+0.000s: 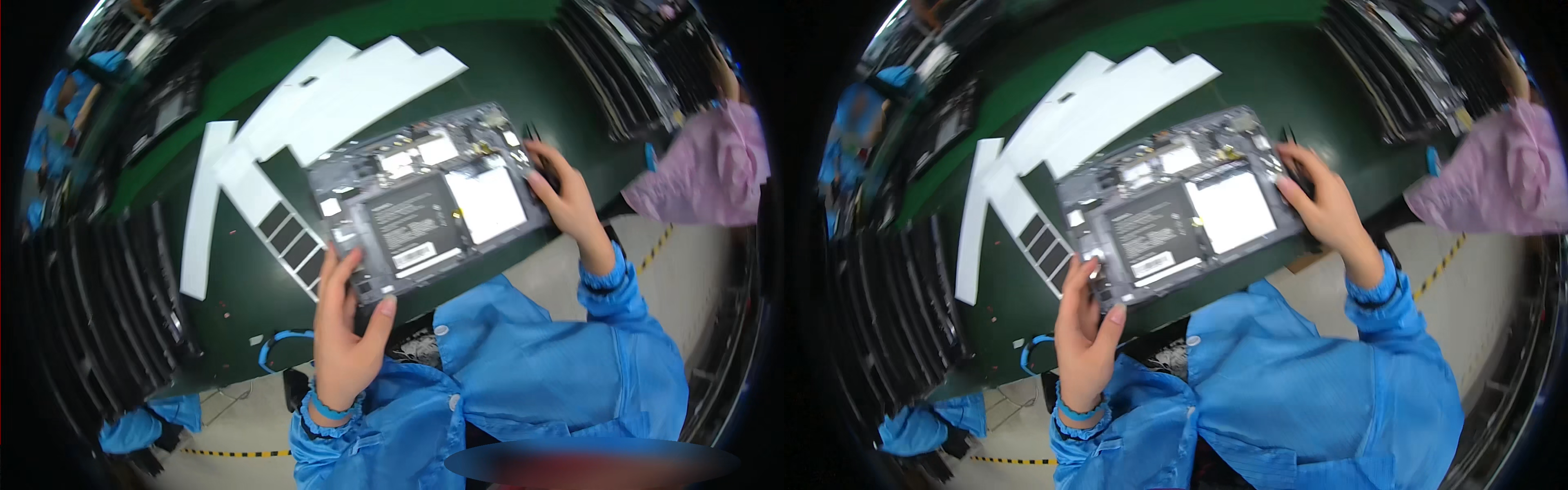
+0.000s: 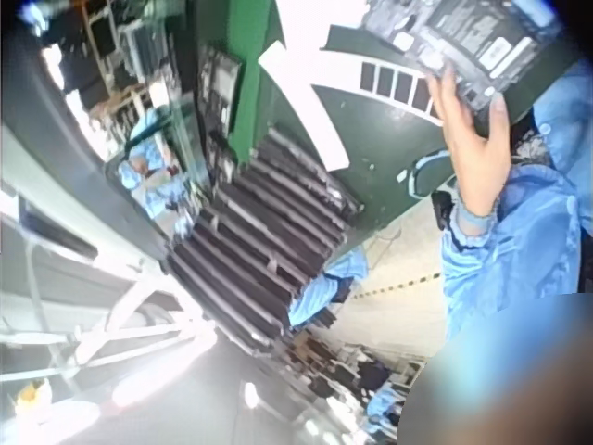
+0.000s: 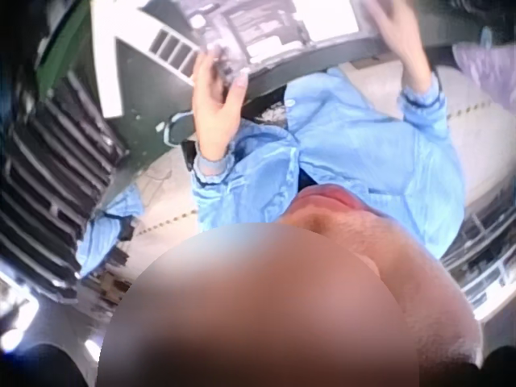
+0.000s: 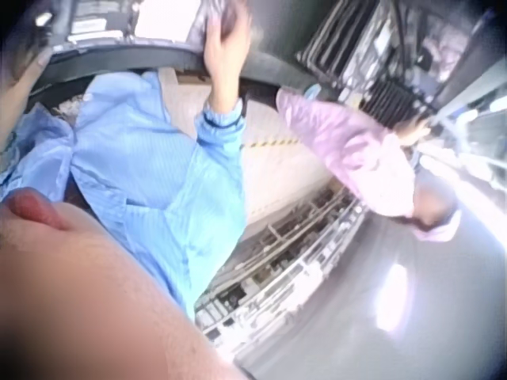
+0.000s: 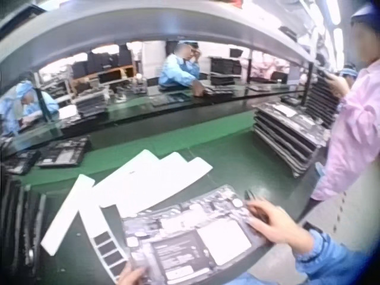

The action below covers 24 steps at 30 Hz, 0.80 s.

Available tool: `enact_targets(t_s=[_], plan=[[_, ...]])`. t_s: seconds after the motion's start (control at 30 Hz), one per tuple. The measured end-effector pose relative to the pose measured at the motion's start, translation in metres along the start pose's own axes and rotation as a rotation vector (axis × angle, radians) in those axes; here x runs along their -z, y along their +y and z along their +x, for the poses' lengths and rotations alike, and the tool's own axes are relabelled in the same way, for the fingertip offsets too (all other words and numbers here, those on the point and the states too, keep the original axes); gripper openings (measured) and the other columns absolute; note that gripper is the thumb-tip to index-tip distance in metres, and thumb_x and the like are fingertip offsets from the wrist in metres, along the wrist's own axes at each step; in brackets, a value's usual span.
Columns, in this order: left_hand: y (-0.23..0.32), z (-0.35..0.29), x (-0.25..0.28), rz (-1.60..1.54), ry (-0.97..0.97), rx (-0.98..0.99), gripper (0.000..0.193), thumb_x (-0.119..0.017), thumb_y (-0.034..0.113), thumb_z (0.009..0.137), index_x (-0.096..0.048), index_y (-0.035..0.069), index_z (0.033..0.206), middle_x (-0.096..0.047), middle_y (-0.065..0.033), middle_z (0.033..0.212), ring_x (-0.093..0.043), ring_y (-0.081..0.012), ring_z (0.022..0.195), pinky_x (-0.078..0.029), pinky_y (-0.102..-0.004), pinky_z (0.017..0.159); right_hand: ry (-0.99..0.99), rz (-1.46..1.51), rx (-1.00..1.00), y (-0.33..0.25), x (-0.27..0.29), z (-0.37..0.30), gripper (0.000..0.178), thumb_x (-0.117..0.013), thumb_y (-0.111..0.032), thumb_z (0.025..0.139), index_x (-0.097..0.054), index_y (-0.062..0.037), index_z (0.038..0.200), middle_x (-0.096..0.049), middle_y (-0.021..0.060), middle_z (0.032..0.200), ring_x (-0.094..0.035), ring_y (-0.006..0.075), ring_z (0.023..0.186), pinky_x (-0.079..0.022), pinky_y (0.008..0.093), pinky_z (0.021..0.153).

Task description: Inspecting and assembling the internal components of an electronic tablet or laptop device on a production line.

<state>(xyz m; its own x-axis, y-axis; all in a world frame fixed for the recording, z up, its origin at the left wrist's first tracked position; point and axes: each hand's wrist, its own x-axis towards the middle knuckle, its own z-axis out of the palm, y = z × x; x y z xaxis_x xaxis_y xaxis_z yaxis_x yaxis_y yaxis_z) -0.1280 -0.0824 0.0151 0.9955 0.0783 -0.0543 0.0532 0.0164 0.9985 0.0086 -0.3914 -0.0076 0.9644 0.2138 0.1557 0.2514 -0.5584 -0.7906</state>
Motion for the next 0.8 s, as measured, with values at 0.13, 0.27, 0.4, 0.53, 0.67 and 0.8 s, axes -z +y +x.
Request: enact_targets(t_s=[0.13, 0.27, 0.4, 0.53, 0.67, 0.8], plan=[[0.018, -0.001, 0.006, 0.085, -0.035, -0.108, 0.043, -0.057, -0.004, 0.086, -0.048, -0.007, 0.128, -0.007, -0.0293, 0.154, -0.021, -0.0323, 0.142, -0.026, -0.0388, 0.112, -0.022, 0.308, -0.003, -0.027, -0.005, -0.016, 0.054, -0.058, -0.013, 0.089, -0.042, 0.0056, 0.137, -0.052, 0.0193, 0.133, -0.053, 0.025, 0.121, -0.037, 0.0345, 0.104], [0.058, 0.011, 0.013, -0.016, -0.077, -0.34, 0.044, -0.058, -0.003, 0.085, -0.048, -0.01, 0.127, -0.008, -0.0296, 0.154, -0.023, -0.0324, 0.142, -0.025, -0.0394, 0.112, 0.23, 0.481, 0.134, -0.053, 0.011, 0.003, 0.054, -0.058, -0.011, 0.09, -0.041, 0.0062, 0.138, -0.047, 0.0186, 0.138, -0.05, 0.0234, 0.124, -0.036, 0.0334, 0.106], [0.08, 0.046, 0.039, -0.161, -0.057, -0.43, 0.048, -0.06, 0.003, 0.086, -0.045, -0.007, 0.13, -0.018, -0.0273, 0.153, -0.021, -0.0309, 0.143, -0.019, -0.0399, 0.114, 0.118, 0.91, 0.02, -0.092, 0.011, 0.086, 0.042, -0.055, -0.007, 0.092, -0.049, 0.0031, 0.133, -0.058, 0.0161, 0.123, -0.06, 0.0181, 0.106, -0.047, 0.0296, 0.094], [0.095, 0.097, 0.09, -0.11, 0.282, -0.372, 0.039, -0.057, 0.013, 0.092, -0.051, -0.003, 0.127, -0.052, -0.0114, 0.128, -0.047, -0.0229, 0.124, -0.034, -0.035, 0.107, 0.11, 1.126, -0.074, -0.077, -0.039, 0.233, 0.027, -0.055, -0.005, 0.092, -0.059, -0.0011, 0.118, -0.062, 0.009, 0.105, -0.059, 0.0171, 0.088, -0.047, 0.032, 0.08], [0.091, 0.139, 0.125, -0.402, 0.472, -0.156, 0.034, -0.059, 0.017, 0.091, -0.055, -0.002, 0.12, -0.054, -0.0135, 0.119, -0.052, -0.0284, 0.115, -0.044, -0.0361, 0.097, 0.275, 1.161, -0.114, -0.046, -0.07, 0.344, 0.026, -0.056, -0.003, 0.09, -0.06, -0.0041, 0.116, -0.061, 0.0091, 0.1, -0.058, 0.0214, 0.088, -0.048, 0.0407, 0.077], [0.059, 0.189, 0.158, -0.369, 0.567, -0.056, 0.04, -0.061, 0.019, 0.089, -0.053, -0.003, 0.12, -0.051, -0.0167, 0.12, -0.051, -0.0316, 0.115, -0.044, -0.0383, 0.097, 0.476, 0.113, -0.108, 0.016, -0.115, 0.402, 0.031, -0.057, -0.014, 0.089, -0.057, -0.0079, 0.12, -0.066, 0.0159, 0.098, -0.064, 0.0324, 0.095, -0.051, 0.0391, 0.08]])
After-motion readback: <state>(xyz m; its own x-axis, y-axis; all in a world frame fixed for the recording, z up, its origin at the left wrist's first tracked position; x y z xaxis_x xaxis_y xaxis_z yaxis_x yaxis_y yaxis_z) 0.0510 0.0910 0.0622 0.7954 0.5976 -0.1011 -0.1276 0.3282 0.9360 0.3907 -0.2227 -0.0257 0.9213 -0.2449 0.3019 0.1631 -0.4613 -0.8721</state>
